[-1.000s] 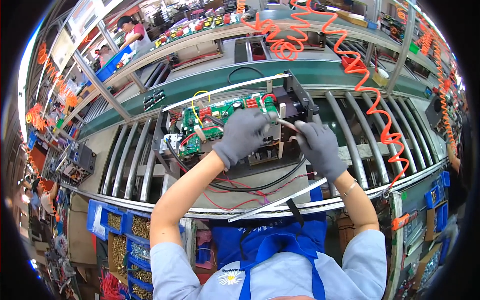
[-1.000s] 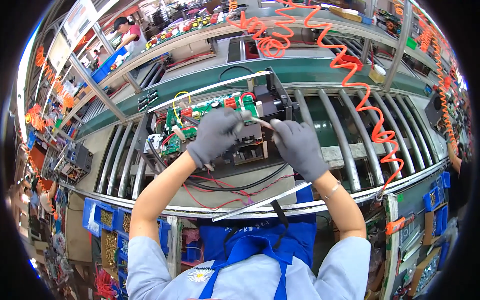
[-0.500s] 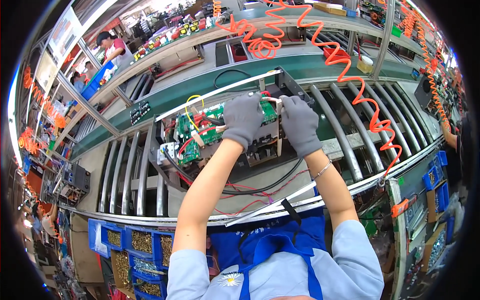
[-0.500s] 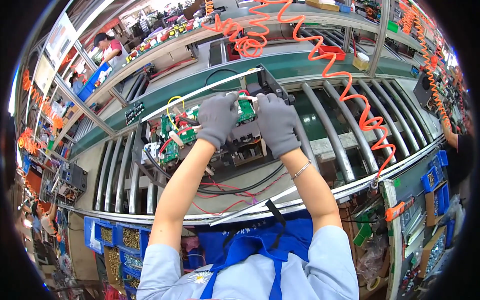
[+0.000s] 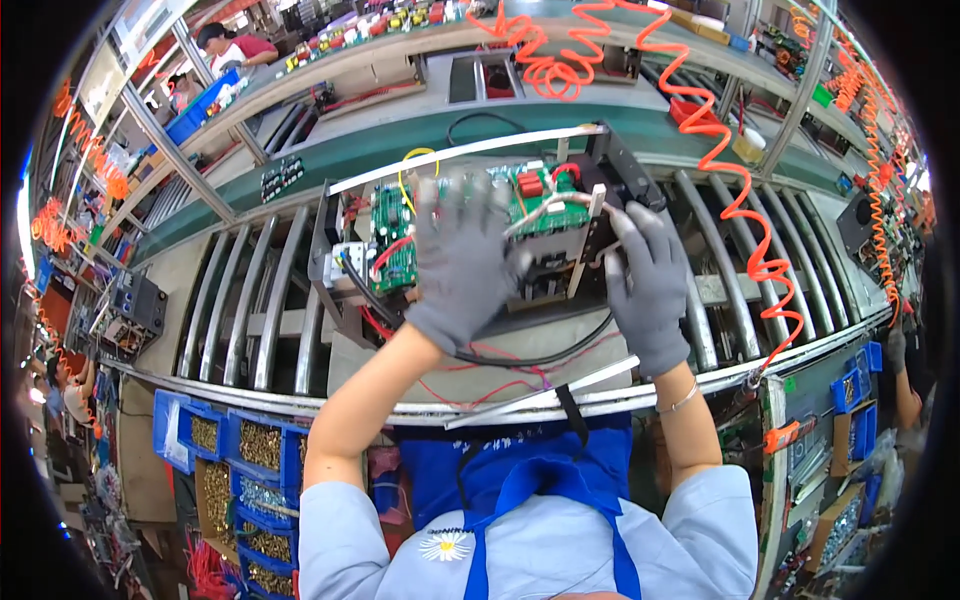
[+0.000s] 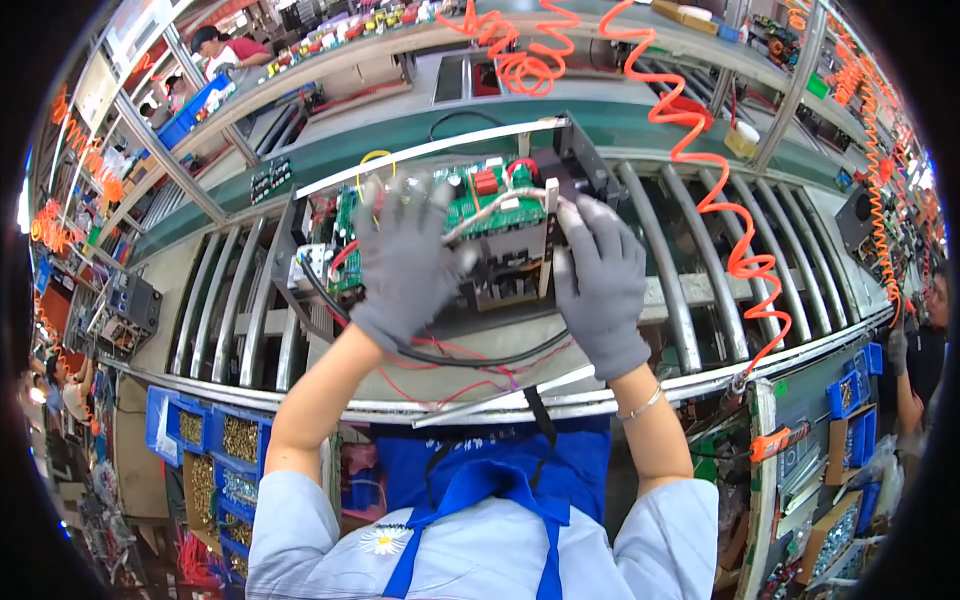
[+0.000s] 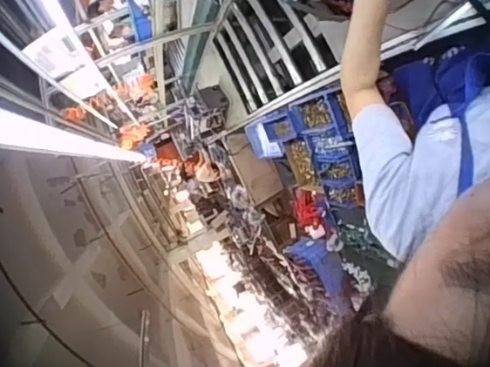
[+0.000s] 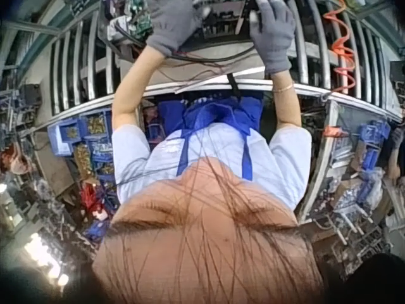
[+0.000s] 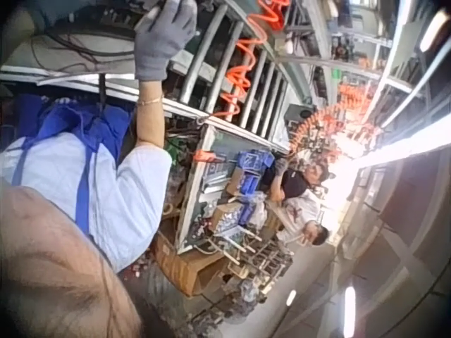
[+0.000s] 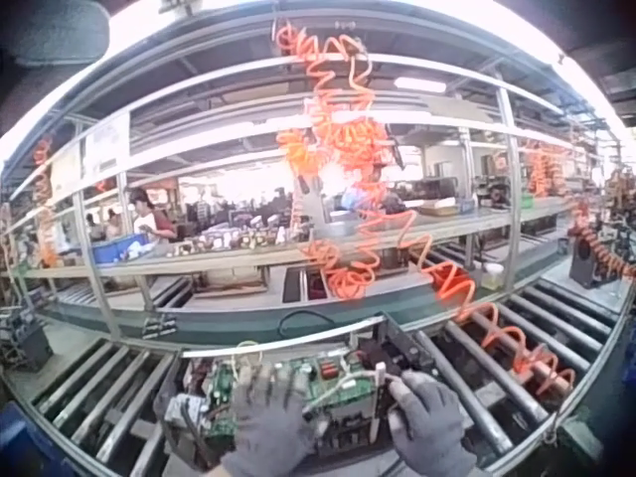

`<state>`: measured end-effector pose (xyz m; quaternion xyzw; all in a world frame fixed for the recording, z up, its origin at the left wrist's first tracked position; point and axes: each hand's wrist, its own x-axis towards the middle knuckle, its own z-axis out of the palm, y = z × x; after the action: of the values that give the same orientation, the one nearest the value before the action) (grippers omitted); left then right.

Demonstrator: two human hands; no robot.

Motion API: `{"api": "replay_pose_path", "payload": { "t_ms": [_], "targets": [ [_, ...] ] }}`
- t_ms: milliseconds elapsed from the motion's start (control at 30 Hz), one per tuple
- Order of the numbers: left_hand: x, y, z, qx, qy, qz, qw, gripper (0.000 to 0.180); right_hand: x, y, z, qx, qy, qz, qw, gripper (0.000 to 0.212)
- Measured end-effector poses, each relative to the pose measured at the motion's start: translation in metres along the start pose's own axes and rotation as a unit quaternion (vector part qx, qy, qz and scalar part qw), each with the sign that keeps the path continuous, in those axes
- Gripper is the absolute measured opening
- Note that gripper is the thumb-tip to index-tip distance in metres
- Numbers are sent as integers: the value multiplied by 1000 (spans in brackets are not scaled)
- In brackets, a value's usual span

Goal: The person assembles an electronic component by securing a PCB into a housing with screws using a pneumatic screwdriver.

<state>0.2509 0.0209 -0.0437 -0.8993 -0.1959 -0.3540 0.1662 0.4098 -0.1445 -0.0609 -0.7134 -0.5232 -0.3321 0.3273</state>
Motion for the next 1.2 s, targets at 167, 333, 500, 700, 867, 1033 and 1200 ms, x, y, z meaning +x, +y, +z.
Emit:
{"api": "replay_pose_path", "payload": {
  "t_ms": [167,333,500,700,867,1033,1200],
  "targets": [
    [-7,-26,23,-3,-28,15,1000,84,5,0,33,30,-59,-22,998,42],
    [-45,-17,-6,-94,27,24,995,64,-34,-14,38,125,-59,2,990,36],
    [-179,10,-14,-258,24,-67,964,35,-137,-33,36,187,-154,65,968,27],
    [-256,7,7,-359,-59,-532,765,32,-160,-44,25,260,-223,127,931,30],
    [-226,-2,67,-652,-8,-580,487,52,-95,-74,51,257,-197,37,945,33],
    [-207,-18,126,-650,-99,-606,448,36,-92,-87,74,294,-324,82,896,30],
    [-210,-25,131,-784,-51,-592,183,39,-86,-82,94,207,-330,61,919,42]
  ]
}}
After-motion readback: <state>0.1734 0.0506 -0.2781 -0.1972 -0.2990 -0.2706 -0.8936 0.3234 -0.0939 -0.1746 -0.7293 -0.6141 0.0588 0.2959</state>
